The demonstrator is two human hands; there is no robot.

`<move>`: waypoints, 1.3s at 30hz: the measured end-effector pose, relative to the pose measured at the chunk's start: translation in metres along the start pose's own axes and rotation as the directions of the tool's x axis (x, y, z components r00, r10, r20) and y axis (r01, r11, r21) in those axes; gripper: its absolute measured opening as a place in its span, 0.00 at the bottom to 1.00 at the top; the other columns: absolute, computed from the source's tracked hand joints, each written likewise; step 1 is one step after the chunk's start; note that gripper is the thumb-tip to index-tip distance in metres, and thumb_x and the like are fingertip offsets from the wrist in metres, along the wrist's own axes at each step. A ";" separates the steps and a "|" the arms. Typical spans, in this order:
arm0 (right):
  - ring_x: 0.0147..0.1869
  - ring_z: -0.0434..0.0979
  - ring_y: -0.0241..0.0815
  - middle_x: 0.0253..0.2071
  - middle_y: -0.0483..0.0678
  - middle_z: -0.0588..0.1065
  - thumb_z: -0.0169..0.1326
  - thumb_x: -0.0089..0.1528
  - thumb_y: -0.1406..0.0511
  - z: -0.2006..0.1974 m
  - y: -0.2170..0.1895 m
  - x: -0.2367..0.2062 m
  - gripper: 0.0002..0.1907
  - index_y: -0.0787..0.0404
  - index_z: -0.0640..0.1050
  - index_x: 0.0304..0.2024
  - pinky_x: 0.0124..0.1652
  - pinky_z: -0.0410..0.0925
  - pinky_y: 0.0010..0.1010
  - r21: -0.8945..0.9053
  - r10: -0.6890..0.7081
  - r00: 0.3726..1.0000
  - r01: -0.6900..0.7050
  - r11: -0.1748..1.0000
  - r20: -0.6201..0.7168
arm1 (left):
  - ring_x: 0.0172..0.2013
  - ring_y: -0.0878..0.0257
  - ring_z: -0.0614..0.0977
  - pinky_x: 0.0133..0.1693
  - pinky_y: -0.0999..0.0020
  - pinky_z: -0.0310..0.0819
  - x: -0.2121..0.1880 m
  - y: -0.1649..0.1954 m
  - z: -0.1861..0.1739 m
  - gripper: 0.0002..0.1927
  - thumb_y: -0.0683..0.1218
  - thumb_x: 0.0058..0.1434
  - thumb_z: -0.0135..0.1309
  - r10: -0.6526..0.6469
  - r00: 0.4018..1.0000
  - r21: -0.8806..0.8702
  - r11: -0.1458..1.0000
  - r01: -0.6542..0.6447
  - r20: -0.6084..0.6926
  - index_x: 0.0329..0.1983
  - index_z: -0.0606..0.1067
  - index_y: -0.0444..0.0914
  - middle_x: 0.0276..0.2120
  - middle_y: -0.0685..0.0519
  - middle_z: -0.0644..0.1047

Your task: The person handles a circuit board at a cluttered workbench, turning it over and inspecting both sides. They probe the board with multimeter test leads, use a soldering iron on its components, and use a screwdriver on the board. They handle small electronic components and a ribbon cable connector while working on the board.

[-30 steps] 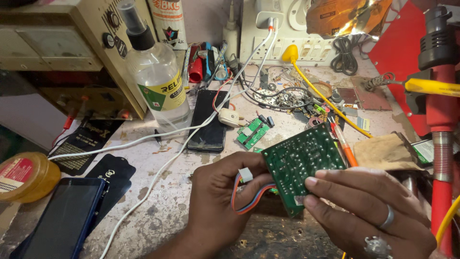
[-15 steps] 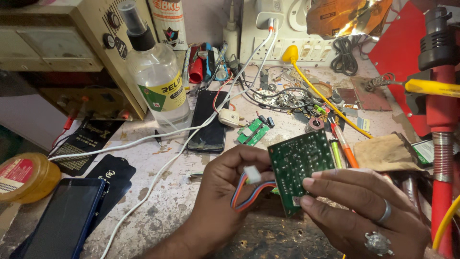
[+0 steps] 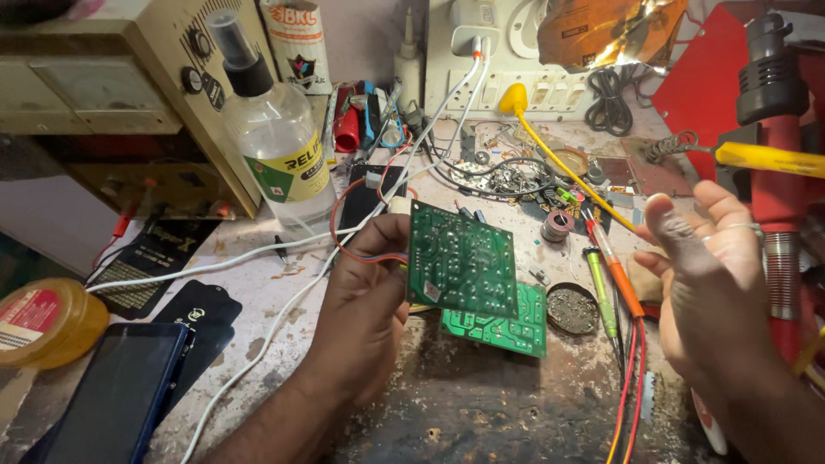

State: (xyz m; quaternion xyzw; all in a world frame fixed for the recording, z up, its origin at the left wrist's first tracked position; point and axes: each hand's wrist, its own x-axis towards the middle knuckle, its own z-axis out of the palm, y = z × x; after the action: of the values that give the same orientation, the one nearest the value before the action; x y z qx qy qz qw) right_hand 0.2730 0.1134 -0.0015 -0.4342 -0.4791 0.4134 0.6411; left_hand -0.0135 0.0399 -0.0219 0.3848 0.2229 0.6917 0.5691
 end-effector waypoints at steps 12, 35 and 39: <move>0.40 0.77 0.33 0.44 0.49 0.75 0.59 0.69 0.61 -0.020 0.003 0.036 0.33 0.67 0.59 0.68 0.36 0.70 0.22 -0.335 -0.227 0.974 0.211 0.918 -0.009 | 0.44 0.63 0.83 0.43 0.62 0.82 0.010 0.005 -0.010 0.13 0.37 0.69 0.46 -0.174 0.983 0.022 0.985 0.173 0.064 0.55 0.69 0.38 0.54 0.48 0.78; 0.40 0.79 0.45 0.40 0.55 0.75 0.45 0.78 0.65 -0.110 0.056 0.009 0.11 0.70 0.71 0.55 0.38 0.71 0.35 0.250 -0.298 0.942 0.254 0.934 0.156 | 0.56 0.57 0.79 0.58 0.58 0.75 0.002 0.000 -0.003 0.11 0.42 0.71 0.44 -0.225 0.939 -0.087 0.963 0.255 0.259 0.56 0.67 0.39 0.63 0.38 0.74; 0.40 0.78 0.47 0.41 0.56 0.74 0.42 0.79 0.65 -0.115 0.062 -0.001 0.12 0.69 0.71 0.53 0.39 0.70 0.38 0.277 -0.274 0.944 0.218 0.936 0.183 | 0.57 0.56 0.79 0.59 0.57 0.76 -0.001 -0.001 0.002 0.10 0.45 0.74 0.46 -0.208 0.933 -0.177 0.947 0.267 0.295 0.55 0.67 0.39 0.61 0.39 0.74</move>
State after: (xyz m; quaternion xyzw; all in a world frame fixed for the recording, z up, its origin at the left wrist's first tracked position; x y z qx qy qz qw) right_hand 0.3774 0.1115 -0.0797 -0.2371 -0.5408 0.4323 0.6815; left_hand -0.0108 0.0395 -0.0216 0.3829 0.1118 0.5777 0.7121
